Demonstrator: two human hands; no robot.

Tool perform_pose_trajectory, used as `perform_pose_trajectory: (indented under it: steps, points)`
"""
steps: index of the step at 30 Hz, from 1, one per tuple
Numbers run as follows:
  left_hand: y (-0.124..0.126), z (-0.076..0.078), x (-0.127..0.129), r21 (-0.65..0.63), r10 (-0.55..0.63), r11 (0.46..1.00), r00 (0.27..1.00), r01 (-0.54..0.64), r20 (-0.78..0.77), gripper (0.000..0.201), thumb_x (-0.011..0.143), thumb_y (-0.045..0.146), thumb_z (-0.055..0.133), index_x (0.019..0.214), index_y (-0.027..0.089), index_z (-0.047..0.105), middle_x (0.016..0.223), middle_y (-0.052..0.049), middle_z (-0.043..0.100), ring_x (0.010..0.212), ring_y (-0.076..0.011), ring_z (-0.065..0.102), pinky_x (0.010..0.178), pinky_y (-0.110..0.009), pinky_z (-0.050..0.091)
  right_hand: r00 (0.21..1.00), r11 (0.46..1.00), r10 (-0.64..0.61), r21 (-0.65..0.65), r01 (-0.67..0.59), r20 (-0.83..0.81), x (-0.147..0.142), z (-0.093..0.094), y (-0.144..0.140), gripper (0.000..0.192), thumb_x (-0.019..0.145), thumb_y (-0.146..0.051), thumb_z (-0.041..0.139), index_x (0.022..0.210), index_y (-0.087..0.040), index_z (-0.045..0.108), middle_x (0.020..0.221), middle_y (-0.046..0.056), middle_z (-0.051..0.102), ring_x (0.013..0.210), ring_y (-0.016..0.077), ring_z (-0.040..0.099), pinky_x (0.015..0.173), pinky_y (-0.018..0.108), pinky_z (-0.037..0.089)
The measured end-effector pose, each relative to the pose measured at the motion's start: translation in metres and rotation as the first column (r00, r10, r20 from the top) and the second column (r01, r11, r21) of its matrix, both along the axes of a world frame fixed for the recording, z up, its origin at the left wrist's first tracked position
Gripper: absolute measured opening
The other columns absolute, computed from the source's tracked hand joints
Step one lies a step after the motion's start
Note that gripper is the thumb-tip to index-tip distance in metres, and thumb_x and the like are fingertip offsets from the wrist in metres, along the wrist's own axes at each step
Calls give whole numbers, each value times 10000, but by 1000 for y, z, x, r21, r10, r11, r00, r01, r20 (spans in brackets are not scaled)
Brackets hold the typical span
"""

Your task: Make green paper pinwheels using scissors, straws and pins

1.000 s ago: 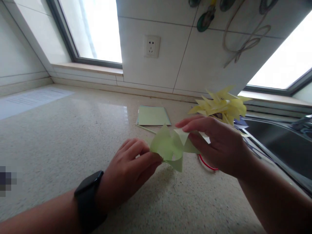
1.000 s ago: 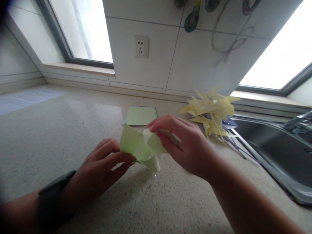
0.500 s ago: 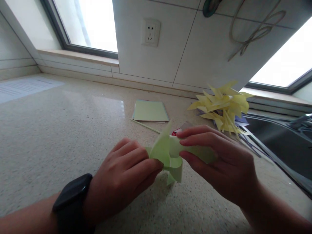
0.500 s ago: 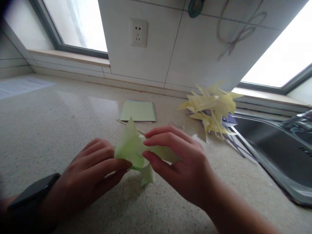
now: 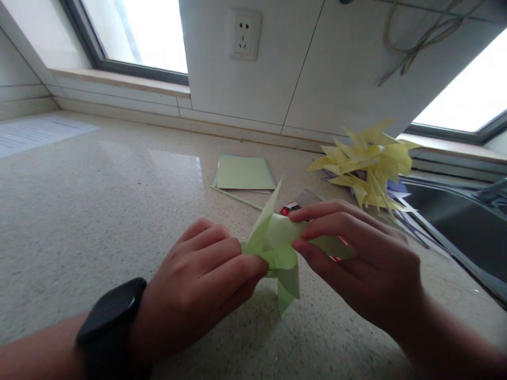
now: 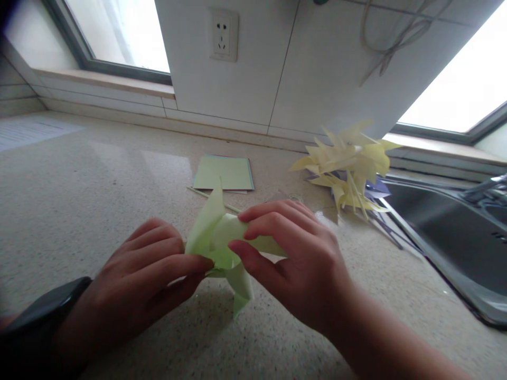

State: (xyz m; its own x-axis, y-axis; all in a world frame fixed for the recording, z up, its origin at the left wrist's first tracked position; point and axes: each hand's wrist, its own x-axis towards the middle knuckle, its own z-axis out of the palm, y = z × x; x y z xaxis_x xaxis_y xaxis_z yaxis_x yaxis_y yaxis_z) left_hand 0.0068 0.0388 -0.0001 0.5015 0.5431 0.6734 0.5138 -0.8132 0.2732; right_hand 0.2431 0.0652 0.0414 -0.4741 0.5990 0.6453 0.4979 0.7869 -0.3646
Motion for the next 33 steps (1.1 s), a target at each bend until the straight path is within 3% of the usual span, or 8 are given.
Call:
perform_pose_trajectory:
  steps: [6, 9, 20, 27, 30, 33]
  points:
    - [2, 0, -1, -19, -1, 1000, 1000, 1, 3, 37, 953, 159, 641, 965, 194, 648, 737, 12, 624, 690, -169, 477, 702, -339, 353, 980, 977, -159, 163, 139, 118, 3, 2, 5, 78, 878, -219, 719, 823, -217, 663, 940, 50, 714, 883, 210, 657, 829, 427, 502]
    - [2, 0, -1, -13, 4, 1000, 1000, -5, -17, 26, 955, 168, 641, 969, 190, 645, 739, 9, 626, 693, -172, 480, 700, -339, 357, 965, 960, -241, 167, 223, 99, 0, 1, 6, 141, 879, -285, 730, 780, -217, 656, 845, 40, 665, 825, 202, 618, 793, 410, 479]
    - [1, 4, 1, 45, -23, 999, 997, 26, -78, 26, 963, 167, 627, 962, 180, 649, 685, 21, 596, 656, -166, 486, 684, -343, 353, 917, 918, -392, -39, 395, 76, -2, -6, 3, 260, 811, -393, 771, 709, -222, 604, 752, 18, 595, 744, 207, 565, 650, 348, 416]
    - [1, 5, 1, 46, -31, 998, 995, 36, -90, 37, 958, 162, 634, 982, 187, 649, 758, -4, 691, 702, -178, 558, 711, -355, 377, 917, 897, -399, -195, 396, 29, -10, -2, 0, 102, 804, -371, 767, 789, -270, 761, 716, 4, 649, 690, 190, 586, 648, 351, 418]
    - [1, 3, 0, 64, -30, 997, 994, 37, -109, 57, 959, 153, 626, 989, 196, 650, 764, -6, 702, 706, -182, 565, 726, -362, 384, 915, 874, -403, -290, 389, 15, -14, -2, -1, 64, 792, -347, 763, 778, -286, 777, 666, -8, 631, 612, 163, 549, 613, 338, 409]
    - [1, 3, 0, 76, -27, 996, 992, 36, -120, 72, 958, 143, 623, 1000, 196, 648, 780, -9, 713, 719, -182, 583, 733, -361, 389, 909, 871, -416, -294, 394, -13, -14, -3, -1, 99, 815, -340, 722, 758, -263, 748, 654, -8, 600, 604, 155, 527, 602, 331, 405]
